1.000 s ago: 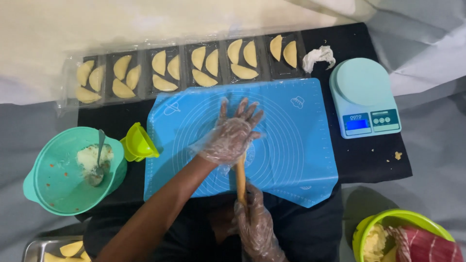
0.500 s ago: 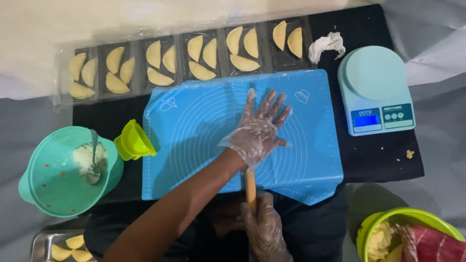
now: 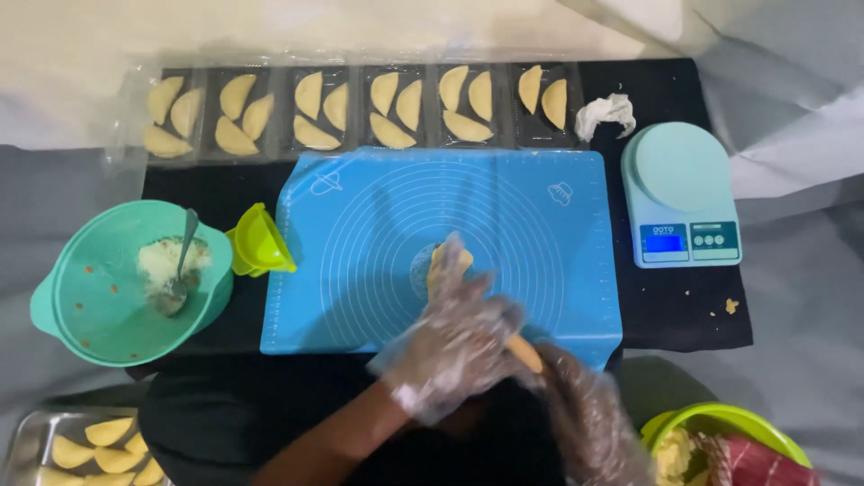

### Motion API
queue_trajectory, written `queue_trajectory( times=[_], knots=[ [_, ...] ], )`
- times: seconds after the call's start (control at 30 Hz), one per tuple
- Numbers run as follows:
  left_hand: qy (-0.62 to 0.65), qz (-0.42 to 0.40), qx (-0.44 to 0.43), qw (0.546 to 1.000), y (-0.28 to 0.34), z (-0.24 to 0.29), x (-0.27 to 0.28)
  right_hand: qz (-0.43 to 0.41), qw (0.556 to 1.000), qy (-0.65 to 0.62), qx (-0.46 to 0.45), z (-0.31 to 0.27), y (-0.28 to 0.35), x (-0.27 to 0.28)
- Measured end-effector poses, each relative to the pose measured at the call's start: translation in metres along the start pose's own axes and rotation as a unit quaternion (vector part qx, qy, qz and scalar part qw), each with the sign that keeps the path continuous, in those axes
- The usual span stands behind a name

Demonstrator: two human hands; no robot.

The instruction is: A person wearing gloves prepares pastries by rolling out dough with a rolling pin, using a plastic mold to shape and seal them, and adding filling with a spoon.

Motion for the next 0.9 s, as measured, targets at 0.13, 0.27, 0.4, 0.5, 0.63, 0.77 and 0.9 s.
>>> queue_trajectory(
  times=[0.13,0.27,0.4,0.5,0.63,0.77,0.9],
  knots=[
    [-0.174,-0.318,0.159,0.918,0.053,-0.005,0.003,0.004,0.923,0.287,0.257,-0.040,-0.034,0.005],
    [-0.372,-0.335,0.165,0.850,0.097,-0.007,0.001,-0.014,0.836,0.438,0.329,-0.059,-0.082,-0.019],
    [-0.711,-0.188,0.194,0.649,0.082,0.012,0.037,-0.003,0.825,0.417,0.381,-0.077,-0.125,-0.055],
    [-0.526,-0.329,0.265,0.739,0.108,-0.004,0.016,0.014,0.831,0.399,0.387,-0.075,-0.151,-0.077],
    [-0.566,-0.398,0.229,0.685,0.146,-0.001,-0.022,0.035,0.829,0.381,0.409,-0.055,-0.177,-0.103],
    [-0.547,-0.395,0.244,0.697,0.187,0.051,-0.055,0.019,0.848,0.365,0.385,-0.052,-0.185,-0.116],
    [-0.527,-0.392,0.255,0.710,0.209,0.092,-0.074,-0.044,0.891,0.256,0.372,-0.092,-0.175,-0.123]
  ],
)
Point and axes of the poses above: each hand's wrist, its own y-axis away from the middle knuckle, its own x-axis out of the back of the hand, z = x × y, the point moved 8 cm from there along -y, towards the middle knuckle, and after that the axes turned 2 degrees about -x, right-handed, at the moved point
